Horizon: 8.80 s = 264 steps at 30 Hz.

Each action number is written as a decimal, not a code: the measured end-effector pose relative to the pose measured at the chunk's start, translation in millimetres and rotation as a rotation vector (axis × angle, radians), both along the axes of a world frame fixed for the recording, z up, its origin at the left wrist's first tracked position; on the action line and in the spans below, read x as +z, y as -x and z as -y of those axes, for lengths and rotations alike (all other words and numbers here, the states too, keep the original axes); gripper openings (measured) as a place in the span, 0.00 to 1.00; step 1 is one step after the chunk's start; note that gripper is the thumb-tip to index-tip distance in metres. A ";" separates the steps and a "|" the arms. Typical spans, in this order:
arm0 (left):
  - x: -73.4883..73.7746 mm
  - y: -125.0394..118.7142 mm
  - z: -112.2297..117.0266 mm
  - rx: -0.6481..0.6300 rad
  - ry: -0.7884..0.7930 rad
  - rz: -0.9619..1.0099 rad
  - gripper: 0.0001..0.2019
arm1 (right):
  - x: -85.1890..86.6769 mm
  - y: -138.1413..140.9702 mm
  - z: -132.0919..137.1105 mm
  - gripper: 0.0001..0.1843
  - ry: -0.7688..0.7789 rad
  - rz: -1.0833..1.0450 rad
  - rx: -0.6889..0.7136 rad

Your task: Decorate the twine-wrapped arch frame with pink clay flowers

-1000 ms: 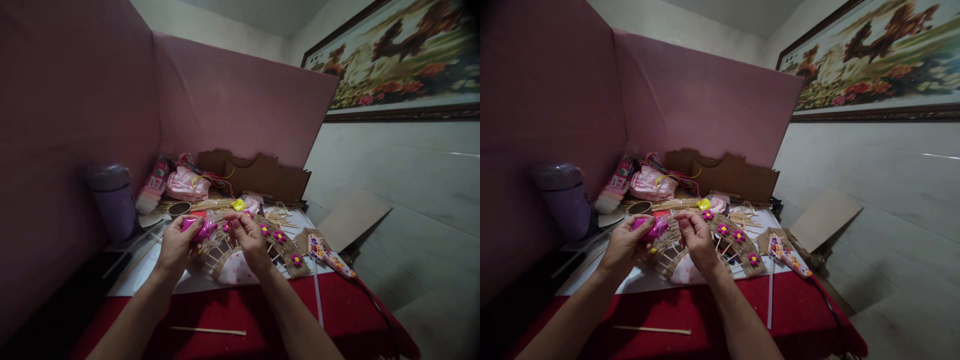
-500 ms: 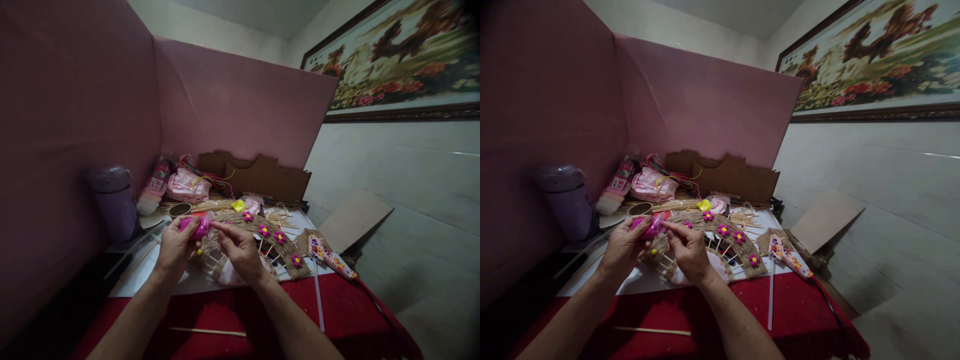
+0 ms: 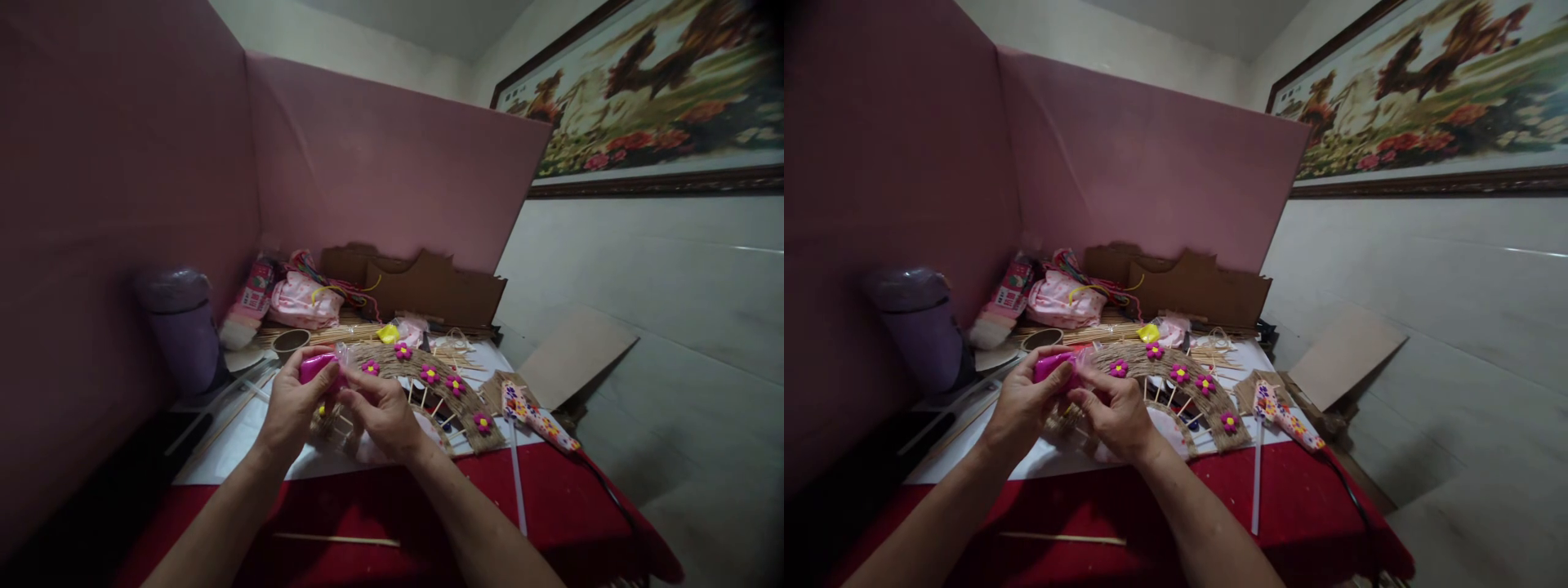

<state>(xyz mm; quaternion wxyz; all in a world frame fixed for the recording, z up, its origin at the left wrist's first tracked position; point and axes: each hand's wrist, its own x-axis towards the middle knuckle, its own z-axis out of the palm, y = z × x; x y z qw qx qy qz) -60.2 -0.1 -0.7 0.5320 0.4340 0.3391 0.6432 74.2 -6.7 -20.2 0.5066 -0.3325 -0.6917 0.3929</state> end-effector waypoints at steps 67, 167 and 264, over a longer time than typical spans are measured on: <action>-0.2 5.4 -2.1 -0.145 0.129 -0.035 0.23 | 6.7 -17.7 -6.9 0.08 0.068 0.128 0.174; -5.3 7.8 -3.8 -0.226 -0.016 -0.206 0.09 | 10.7 -25.4 -9.5 0.08 -0.083 0.034 0.038; -2.0 4.5 -0.2 -0.227 -0.034 -0.282 0.10 | 8.0 -16.3 -6.1 0.18 -0.335 0.115 -0.170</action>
